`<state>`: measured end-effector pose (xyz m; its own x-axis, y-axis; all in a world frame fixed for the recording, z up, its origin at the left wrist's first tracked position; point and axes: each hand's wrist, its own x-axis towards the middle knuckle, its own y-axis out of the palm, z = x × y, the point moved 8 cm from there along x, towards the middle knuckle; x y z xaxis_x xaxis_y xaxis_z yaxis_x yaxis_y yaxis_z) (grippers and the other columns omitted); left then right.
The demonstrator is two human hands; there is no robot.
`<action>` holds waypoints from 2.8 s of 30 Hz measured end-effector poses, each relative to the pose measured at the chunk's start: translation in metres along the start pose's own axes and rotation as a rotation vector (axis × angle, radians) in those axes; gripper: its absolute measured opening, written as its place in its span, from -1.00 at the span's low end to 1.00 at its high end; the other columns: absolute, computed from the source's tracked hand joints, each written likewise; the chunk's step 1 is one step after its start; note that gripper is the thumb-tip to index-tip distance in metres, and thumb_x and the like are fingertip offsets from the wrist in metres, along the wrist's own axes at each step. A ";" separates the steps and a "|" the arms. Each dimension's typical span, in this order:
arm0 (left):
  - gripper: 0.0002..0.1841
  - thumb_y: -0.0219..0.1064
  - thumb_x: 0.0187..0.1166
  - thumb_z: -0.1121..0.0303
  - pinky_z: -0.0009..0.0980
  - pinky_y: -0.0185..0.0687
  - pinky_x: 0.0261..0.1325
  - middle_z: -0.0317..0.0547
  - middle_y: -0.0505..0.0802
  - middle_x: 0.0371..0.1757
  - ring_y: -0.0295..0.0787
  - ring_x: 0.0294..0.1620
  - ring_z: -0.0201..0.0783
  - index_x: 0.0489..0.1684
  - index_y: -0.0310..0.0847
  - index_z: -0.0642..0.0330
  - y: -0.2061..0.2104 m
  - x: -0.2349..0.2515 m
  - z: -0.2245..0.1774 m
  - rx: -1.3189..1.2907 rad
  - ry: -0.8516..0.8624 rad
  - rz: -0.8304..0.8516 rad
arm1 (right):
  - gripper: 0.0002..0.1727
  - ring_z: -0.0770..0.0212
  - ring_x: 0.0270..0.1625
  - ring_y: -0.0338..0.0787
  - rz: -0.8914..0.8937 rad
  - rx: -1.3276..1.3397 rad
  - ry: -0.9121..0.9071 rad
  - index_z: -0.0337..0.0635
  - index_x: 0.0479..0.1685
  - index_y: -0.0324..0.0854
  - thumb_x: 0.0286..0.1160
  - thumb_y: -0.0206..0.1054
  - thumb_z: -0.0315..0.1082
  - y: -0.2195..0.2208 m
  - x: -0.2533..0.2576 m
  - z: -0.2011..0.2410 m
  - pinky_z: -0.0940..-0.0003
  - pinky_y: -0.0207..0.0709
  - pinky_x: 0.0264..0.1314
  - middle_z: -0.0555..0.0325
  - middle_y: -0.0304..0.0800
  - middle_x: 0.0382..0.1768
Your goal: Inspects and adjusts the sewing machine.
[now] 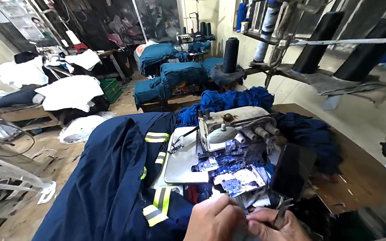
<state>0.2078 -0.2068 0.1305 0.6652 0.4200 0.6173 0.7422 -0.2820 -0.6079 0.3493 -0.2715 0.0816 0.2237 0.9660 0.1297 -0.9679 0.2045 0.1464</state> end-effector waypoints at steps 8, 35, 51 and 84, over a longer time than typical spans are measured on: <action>-0.87 0.28 0.70 0.34 -0.43 0.73 -0.31 -0.19 0.87 -0.09 0.78 -0.30 -0.41 -0.16 0.75 0.10 -0.019 0.010 0.033 -0.046 -0.080 -0.095 | -0.92 0.62 -0.53 0.59 -0.071 0.012 -0.012 -0.06 -0.29 0.90 0.33 0.56 -0.46 0.000 0.023 -0.004 0.65 0.49 -0.49 0.37 0.88 -0.36; -0.84 0.33 0.64 0.31 -0.48 0.68 -0.34 -0.29 0.78 -0.25 0.67 -0.43 -0.46 -0.01 0.80 0.09 -0.043 0.019 0.140 0.211 -0.491 -0.402 | -0.87 0.43 -0.41 0.76 -0.576 -0.878 -0.255 -0.04 -0.52 0.85 0.18 0.60 -0.22 -0.007 0.116 -0.032 0.33 0.68 -0.30 0.35 0.82 -0.45; -0.85 0.36 0.62 0.30 -0.53 0.65 -0.37 -0.29 0.78 -0.25 0.64 -0.46 -0.49 -0.02 0.80 0.08 -0.044 0.020 0.138 0.226 -0.487 -0.407 | -0.85 0.43 -0.44 0.74 -0.588 -0.879 -0.250 -0.05 -0.55 0.82 0.16 0.60 -0.22 -0.007 0.116 -0.034 0.35 0.66 -0.33 0.34 0.79 -0.49; -0.85 0.37 0.60 0.32 -0.51 0.67 -0.34 -0.29 0.81 -0.22 0.67 -0.43 -0.49 -0.04 0.81 0.08 -0.044 0.019 0.138 0.235 -0.480 -0.407 | -0.90 0.44 -0.38 0.79 -0.571 -0.855 -0.219 0.01 -0.47 0.88 0.21 0.61 -0.21 -0.006 0.120 -0.038 0.33 0.70 -0.28 0.38 0.85 -0.41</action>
<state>0.1768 -0.0677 0.1003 0.1856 0.8052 0.5632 0.8528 0.1527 -0.4994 0.3780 -0.1510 0.0591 0.6057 0.6584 0.4467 -0.4519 0.7468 -0.4880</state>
